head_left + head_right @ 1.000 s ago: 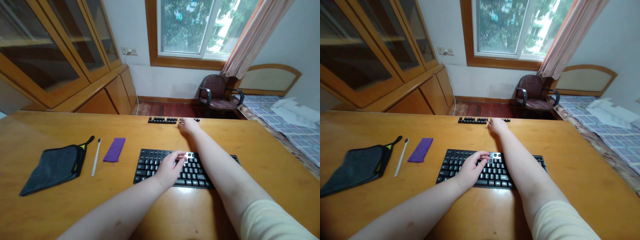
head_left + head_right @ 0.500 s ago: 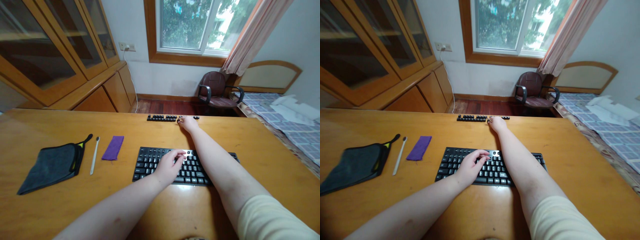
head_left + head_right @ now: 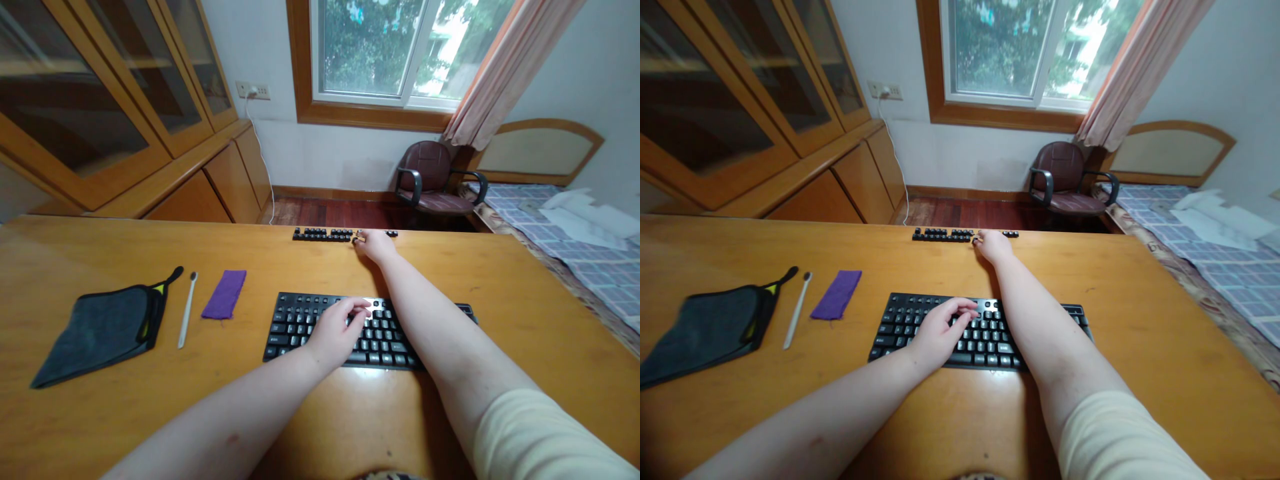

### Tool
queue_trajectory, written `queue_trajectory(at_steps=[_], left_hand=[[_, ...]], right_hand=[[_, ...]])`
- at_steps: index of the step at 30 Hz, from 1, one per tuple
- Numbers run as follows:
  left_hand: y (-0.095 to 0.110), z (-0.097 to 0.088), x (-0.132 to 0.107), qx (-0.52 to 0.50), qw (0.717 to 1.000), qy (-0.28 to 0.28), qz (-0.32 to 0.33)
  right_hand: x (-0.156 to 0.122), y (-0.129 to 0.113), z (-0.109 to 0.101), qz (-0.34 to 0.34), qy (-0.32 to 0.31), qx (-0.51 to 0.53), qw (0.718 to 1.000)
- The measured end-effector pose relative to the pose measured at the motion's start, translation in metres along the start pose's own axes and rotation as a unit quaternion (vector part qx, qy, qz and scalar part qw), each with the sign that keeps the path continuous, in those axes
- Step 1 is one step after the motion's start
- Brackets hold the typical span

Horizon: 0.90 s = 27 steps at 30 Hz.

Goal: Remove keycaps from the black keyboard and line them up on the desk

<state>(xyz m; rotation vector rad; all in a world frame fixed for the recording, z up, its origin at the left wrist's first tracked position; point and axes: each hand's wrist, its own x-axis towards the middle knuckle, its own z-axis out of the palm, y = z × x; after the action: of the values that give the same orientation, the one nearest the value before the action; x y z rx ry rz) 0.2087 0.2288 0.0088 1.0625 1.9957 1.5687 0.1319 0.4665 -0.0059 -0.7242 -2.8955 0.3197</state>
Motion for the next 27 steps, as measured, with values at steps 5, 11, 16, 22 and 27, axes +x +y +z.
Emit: queue_trajectory(at_steps=[5, 11, 16, 22, 27], left_hand=[[0.0014, 0.0000, -0.0008, -0.001, 1.000, -0.003, -0.001], [0.0002, 0.0004, 0.0001, -0.006, 1.000, -0.007, 0.002], [0.0003, 0.0003, 0.0005, 0.000, 1.000, -0.008, 0.001], [0.0015, 0.0006, 0.0005, -0.003, 1.000, -0.007, 0.001], [-0.0002, 0.0008, 0.0006, -0.001, 1.000, -0.006, 0.005]], right_hand=[[-0.0001, -0.0018, 0.0012, 0.006, 0.003, -0.002, 1.000], [0.0020, -0.0022, 0.0033, 0.006, 0.014, -0.001, 1.000], [0.0047, -0.0001, 0.0059, 0.000, 0.019, 0.012, 1.000], [0.0072, 0.0012, 0.0082, -0.012, 0.026, 0.028, 0.999], [0.0079, 0.0013, 0.0089, -0.016, 0.026, 0.036, 0.999]])
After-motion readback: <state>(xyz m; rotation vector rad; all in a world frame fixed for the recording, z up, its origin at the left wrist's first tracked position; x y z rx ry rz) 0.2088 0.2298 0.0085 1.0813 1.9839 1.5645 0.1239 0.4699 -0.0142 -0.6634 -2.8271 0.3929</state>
